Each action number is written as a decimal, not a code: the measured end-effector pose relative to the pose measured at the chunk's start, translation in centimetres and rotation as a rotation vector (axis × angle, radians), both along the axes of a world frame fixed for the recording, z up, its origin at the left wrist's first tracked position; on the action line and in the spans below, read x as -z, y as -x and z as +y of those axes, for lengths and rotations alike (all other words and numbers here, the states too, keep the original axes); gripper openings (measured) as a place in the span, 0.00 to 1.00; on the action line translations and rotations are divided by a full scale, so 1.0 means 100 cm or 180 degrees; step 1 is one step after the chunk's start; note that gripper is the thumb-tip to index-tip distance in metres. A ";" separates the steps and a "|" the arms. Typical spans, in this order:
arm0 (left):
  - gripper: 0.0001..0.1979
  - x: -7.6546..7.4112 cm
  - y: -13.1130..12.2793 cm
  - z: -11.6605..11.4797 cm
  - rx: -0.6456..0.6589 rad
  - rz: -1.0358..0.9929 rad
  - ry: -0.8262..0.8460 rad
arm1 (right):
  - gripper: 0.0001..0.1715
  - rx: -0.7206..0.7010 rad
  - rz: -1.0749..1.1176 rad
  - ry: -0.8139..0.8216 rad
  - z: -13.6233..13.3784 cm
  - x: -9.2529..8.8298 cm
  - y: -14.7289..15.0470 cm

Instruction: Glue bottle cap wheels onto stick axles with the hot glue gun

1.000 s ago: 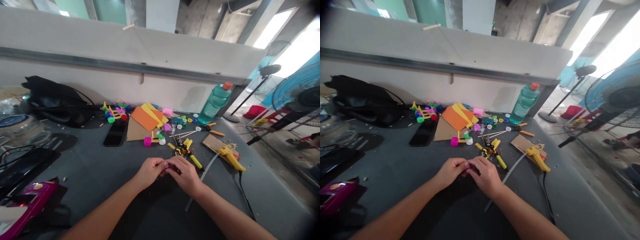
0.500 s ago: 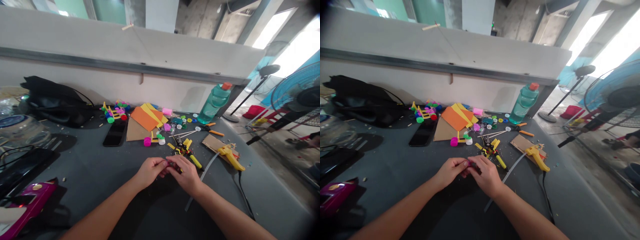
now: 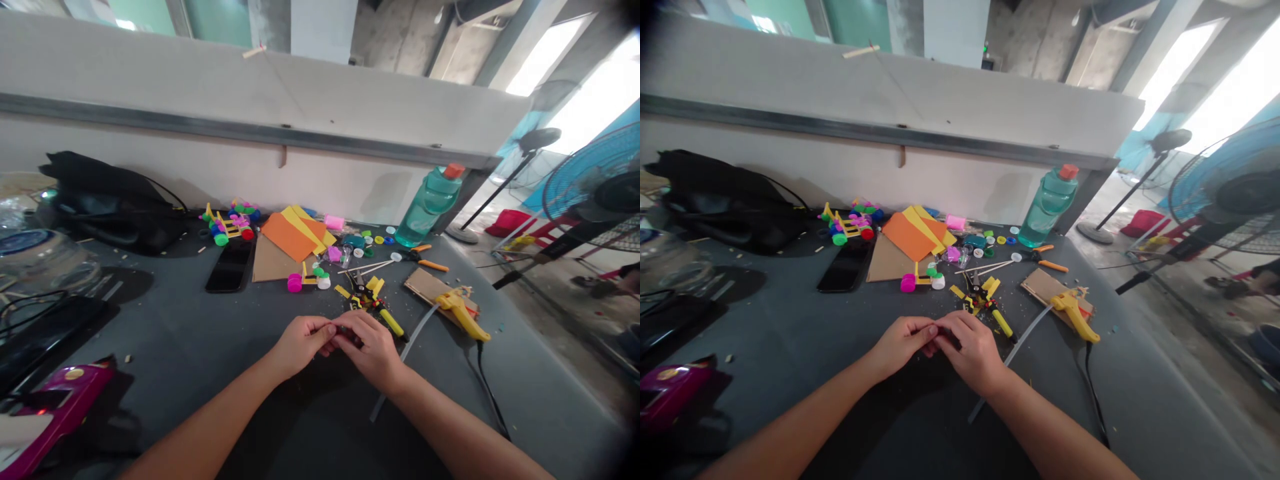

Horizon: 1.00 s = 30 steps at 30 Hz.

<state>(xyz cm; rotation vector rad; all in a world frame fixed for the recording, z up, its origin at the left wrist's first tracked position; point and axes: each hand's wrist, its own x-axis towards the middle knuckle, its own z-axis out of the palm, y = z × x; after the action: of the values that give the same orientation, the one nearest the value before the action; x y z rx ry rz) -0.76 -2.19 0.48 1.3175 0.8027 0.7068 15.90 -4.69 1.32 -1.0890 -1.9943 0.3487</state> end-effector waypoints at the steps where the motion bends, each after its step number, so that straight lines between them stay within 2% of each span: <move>1: 0.19 0.001 0.000 0.000 -0.0011 0.0007 -0.0001 | 0.09 -0.0008 -0.0009 0.0009 0.000 0.000 0.000; 5: 0.22 0.003 -0.001 0.000 0.0001 -0.0019 0.0067 | 0.09 -0.0055 0.0007 -0.0025 0.001 0.001 0.000; 9: 0.27 0.003 -0.001 0.001 -0.0147 -0.0139 0.0388 | 0.08 0.0010 0.0084 -0.0050 0.002 0.003 0.000; 12: 0.23 0.001 0.000 0.002 -0.0224 -0.0227 0.0452 | 0.09 0.0101 0.0112 -0.0072 0.002 0.003 -0.001; 16: 0.15 -0.005 0.002 0.002 -0.0201 -0.0144 0.0275 | 0.11 0.0059 0.0092 -0.0082 0.002 0.003 -0.001; 22: 0.15 -0.009 0.002 0.001 -0.0359 0.0093 -0.0151 | 0.14 0.0017 0.0108 -0.0053 0.000 0.005 0.000; 30: 0.17 -0.003 0.001 0.001 -0.0282 -0.0070 0.0276 | 0.09 0.0172 0.0139 0.0084 0.000 0.000 0.000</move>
<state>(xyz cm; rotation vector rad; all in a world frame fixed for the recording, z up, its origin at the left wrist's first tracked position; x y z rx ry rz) -0.85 -2.06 0.73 1.2001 0.8688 0.7471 15.86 -4.64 1.31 -1.1402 -1.9233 0.3681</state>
